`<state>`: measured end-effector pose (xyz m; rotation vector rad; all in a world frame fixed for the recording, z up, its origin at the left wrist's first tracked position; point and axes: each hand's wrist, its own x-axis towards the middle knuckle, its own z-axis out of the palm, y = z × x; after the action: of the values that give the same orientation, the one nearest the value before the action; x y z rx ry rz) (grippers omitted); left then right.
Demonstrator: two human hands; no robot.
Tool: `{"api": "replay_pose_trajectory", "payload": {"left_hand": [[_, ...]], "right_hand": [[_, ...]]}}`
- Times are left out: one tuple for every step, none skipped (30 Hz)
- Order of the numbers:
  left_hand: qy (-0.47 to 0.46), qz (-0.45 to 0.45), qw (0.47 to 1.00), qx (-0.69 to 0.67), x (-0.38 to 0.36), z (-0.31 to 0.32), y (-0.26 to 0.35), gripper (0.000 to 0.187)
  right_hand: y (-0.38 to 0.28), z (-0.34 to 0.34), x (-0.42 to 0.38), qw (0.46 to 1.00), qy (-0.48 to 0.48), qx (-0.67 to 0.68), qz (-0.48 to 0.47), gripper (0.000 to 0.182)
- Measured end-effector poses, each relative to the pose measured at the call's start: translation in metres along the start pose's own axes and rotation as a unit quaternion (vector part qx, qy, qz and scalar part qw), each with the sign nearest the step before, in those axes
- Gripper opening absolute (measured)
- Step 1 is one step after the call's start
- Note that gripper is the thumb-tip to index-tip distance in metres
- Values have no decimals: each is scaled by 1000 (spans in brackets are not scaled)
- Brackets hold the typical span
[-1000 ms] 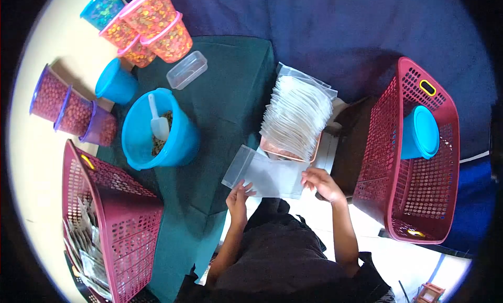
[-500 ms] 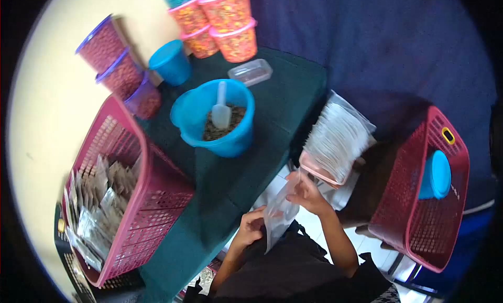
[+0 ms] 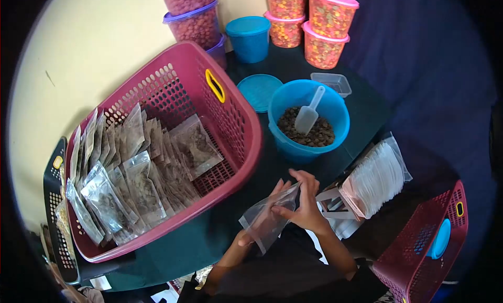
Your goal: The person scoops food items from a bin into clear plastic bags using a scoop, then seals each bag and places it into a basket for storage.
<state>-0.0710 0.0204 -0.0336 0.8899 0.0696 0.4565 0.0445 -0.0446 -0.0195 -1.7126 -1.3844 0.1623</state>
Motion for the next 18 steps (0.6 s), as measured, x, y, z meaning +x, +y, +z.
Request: {"api": "replay_pose_trajectory", "payload": {"left_hand": [[-62,39,997,-28,0,-15,-6,142],[-56,43,997,-30,-1,-19,-1,142],[-48,15,999,10,-2,-22,6,138],[-41,-15,998,49,-3,-25,11,134],[-36,-14,998,47,-6,-28,12,134],[-20,-32,998,53,-10,-30,11,131],[-4,-49,997,59,-11,-32,11,129],[1,-47,997,55,-9,-34,9,129],[16,-46,998,30,-8,-36,7,130],[33,-43,999,5,-6,-35,3,131],[55,-37,998,5,1,-21,9,132],[68,-30,997,3,5,-18,6,132],[73,-16,997,8,11,-15,3,132],[86,3,996,21,23,-11,2,132],[89,12,996,31,28,-9,1,132],[93,19,995,40,33,-8,0,132],[100,25,994,47,35,-5,-2,132],[108,31,992,52,37,-1,-6,132]], "right_hand": [[-1,5,3,999,31,-3,7,82],[-2,8,7,1000,24,-1,5,82],[-3,8,11,998,35,-27,-42,80],[-5,7,15,994,47,-51,-88,78],[-13,2,21,993,5,-61,-100,65],[-14,0,25,993,0,-60,-100,65],[-13,-2,29,989,-63,-64,-120,57],[-11,-3,32,979,-127,-68,-141,50],[-9,-2,35,984,-107,-45,-135,45],[-3,-1,37,982,-119,-41,-138,45],[5,1,38,982,-99,-25,-158,43],[14,2,40,981,-78,-7,-178,42],[23,3,40,979,-87,1,-186,42],[38,3,42,973,-65,7,-220,40],[45,5,42,969,-35,7,-244,38],[52,4,45,968,-39,19,-246,38],[58,2,48,964,-40,34,-262,38],[64,0,49,959,-43,50,-277,38]]}}
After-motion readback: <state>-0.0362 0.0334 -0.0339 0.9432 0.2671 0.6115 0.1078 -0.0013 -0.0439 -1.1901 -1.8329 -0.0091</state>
